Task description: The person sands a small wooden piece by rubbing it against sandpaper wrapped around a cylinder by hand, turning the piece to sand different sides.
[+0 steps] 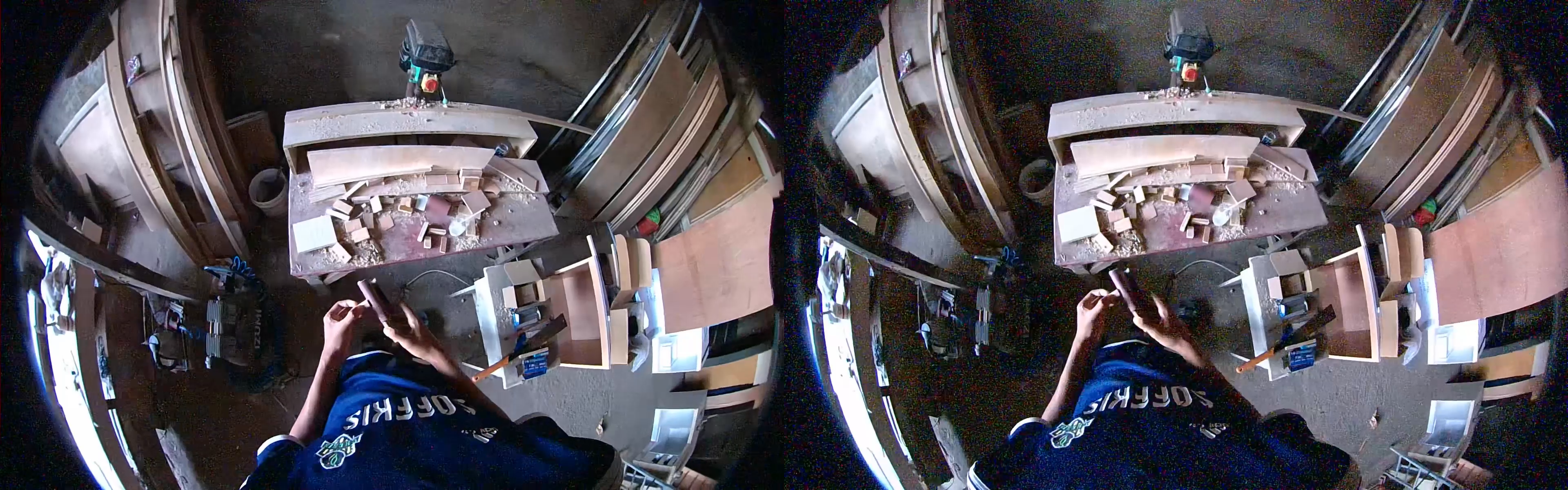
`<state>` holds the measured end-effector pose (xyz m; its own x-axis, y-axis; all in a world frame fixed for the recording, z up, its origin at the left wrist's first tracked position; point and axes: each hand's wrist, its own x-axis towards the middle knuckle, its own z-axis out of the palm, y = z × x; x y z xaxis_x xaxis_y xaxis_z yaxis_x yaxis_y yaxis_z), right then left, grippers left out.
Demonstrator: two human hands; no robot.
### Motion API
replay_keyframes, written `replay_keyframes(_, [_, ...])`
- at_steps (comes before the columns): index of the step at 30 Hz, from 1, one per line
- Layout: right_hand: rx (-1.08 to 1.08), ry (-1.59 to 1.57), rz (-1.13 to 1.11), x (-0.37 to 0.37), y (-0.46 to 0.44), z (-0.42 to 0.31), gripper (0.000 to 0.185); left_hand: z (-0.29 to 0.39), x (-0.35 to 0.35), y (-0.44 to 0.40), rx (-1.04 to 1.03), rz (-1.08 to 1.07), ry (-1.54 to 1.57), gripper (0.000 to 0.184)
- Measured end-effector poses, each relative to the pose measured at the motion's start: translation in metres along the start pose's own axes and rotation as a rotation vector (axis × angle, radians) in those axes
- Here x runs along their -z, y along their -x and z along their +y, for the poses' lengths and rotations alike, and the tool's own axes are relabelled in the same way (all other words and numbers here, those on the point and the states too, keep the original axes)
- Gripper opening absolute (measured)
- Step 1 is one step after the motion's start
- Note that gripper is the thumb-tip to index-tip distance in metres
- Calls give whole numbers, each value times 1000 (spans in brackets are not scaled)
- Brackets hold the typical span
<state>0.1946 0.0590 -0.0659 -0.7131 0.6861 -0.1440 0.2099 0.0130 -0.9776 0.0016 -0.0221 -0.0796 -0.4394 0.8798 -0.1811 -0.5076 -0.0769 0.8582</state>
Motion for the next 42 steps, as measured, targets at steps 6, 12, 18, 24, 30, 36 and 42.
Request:
replay_keyframes(6, [-51,-238,-41,0,6,-37,41,-7,-1,-6,20,5,26,18])
replay_keyframes(12, [-115,-330,-92,1,8,-42,40,2,-9,-6,41,18,73,13])
replay_keyframes(18, [-25,-192,8,5,7,-30,50,3,-17,-12,39,53,14,15])
replay_keyframes(24, [117,-46,29,11,1,-14,46,-2,-22,-15,37,39,57,15])
replay_keyframes(30, [63,-179,-5,16,3,-19,48,-8,-22,-19,77,-7,-11,15])
replay_keyframes(36, [-35,-313,-61,17,10,-20,41,-4,-24,-17,54,-14,29,16])
replay_keyframes(42, [-78,-316,-68,11,11,-26,41,1,-23,-15,41,13,74,15])
